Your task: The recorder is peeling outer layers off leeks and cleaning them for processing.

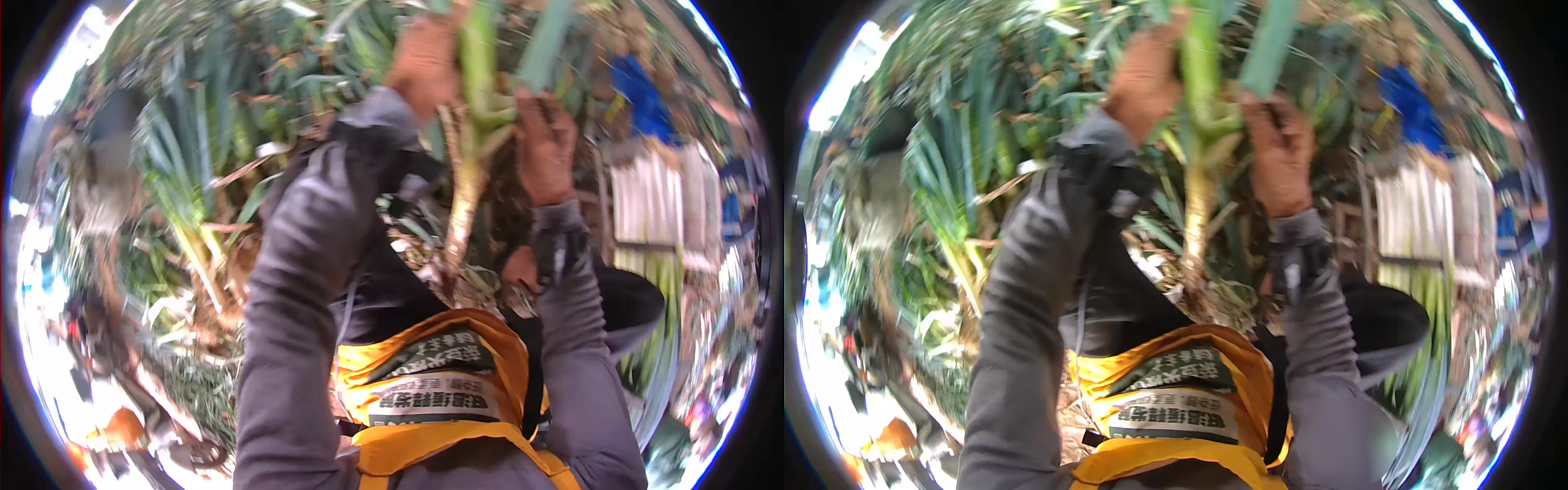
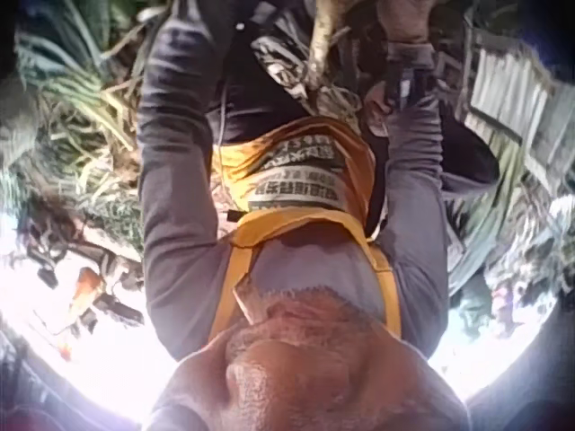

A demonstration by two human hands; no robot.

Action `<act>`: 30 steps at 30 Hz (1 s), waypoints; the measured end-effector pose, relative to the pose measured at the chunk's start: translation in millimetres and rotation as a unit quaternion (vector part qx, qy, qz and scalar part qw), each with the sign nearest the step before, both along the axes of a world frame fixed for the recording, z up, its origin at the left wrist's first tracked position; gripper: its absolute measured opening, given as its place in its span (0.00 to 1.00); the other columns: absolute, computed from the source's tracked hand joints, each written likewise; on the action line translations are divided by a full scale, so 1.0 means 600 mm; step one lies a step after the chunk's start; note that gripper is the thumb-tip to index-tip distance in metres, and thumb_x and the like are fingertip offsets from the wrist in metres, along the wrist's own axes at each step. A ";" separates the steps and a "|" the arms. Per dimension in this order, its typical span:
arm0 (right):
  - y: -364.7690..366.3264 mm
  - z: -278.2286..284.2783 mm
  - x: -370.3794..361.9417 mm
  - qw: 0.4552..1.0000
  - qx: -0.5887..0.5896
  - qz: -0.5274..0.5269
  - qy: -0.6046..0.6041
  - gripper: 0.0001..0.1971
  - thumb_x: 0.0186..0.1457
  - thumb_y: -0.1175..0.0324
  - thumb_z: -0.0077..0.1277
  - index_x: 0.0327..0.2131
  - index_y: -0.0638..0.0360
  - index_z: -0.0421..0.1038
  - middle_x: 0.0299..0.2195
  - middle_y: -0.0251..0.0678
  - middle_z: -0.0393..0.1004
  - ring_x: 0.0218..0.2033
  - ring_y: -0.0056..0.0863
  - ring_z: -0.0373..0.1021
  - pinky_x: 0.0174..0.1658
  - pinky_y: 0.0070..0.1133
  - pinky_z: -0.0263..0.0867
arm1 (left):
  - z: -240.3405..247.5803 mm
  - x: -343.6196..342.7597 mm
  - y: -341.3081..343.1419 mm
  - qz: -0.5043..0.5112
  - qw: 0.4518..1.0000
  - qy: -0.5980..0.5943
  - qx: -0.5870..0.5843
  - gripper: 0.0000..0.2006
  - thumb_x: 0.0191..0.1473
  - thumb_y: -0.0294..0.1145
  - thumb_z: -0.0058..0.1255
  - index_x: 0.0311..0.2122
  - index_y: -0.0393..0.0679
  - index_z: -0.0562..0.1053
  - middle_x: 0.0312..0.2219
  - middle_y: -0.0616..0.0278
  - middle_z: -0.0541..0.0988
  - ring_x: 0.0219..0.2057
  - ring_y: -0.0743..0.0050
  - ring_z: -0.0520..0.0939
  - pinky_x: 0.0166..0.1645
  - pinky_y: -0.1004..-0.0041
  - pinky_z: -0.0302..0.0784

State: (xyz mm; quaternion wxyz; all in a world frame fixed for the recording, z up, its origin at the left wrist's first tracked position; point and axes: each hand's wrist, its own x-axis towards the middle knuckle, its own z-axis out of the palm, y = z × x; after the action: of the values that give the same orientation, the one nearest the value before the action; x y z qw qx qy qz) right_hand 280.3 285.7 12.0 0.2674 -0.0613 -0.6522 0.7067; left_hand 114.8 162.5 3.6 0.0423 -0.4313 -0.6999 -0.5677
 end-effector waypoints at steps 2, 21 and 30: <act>0.009 0.008 0.041 0.997 0.036 0.062 -0.032 0.05 0.60 0.68 0.54 0.37 0.57 0.76 0.27 0.20 0.71 0.28 0.09 0.61 0.29 0.13 0.57 | 0.070 0.029 -0.006 -0.111 0.792 -0.503 0.328 0.15 0.58 0.44 0.55 0.43 0.45 0.74 0.31 0.62 0.79 0.32 0.67 0.79 0.36 0.64 0.78; -0.041 0.014 -0.012 0.969 0.234 0.082 -0.007 0.16 0.55 0.65 0.57 0.45 0.58 0.70 0.45 0.40 0.71 0.39 0.32 0.72 0.41 0.27 0.71 | 0.098 -0.048 -0.079 -0.085 0.809 -0.427 0.395 0.23 0.64 0.47 0.43 0.52 0.35 0.64 0.39 0.52 0.73 0.39 0.60 0.74 0.47 0.65 0.75; -0.022 -0.060 0.011 0.781 0.602 0.149 0.069 0.06 0.59 0.73 0.47 0.39 0.60 0.70 0.34 0.37 0.71 0.35 0.33 0.72 0.38 0.30 0.72 | 0.090 -0.041 -0.084 -0.068 0.843 -0.413 0.338 0.26 0.65 0.52 0.35 0.47 0.35 0.68 0.34 0.53 0.75 0.33 0.64 0.75 0.41 0.66 0.74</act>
State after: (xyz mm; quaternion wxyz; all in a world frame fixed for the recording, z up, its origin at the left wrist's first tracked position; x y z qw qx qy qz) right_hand 286.9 272.6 -24.2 0.1856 0.2590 -0.9258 0.2033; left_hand 90.2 112.1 57.8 -0.1466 -0.1622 -0.3860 -0.8962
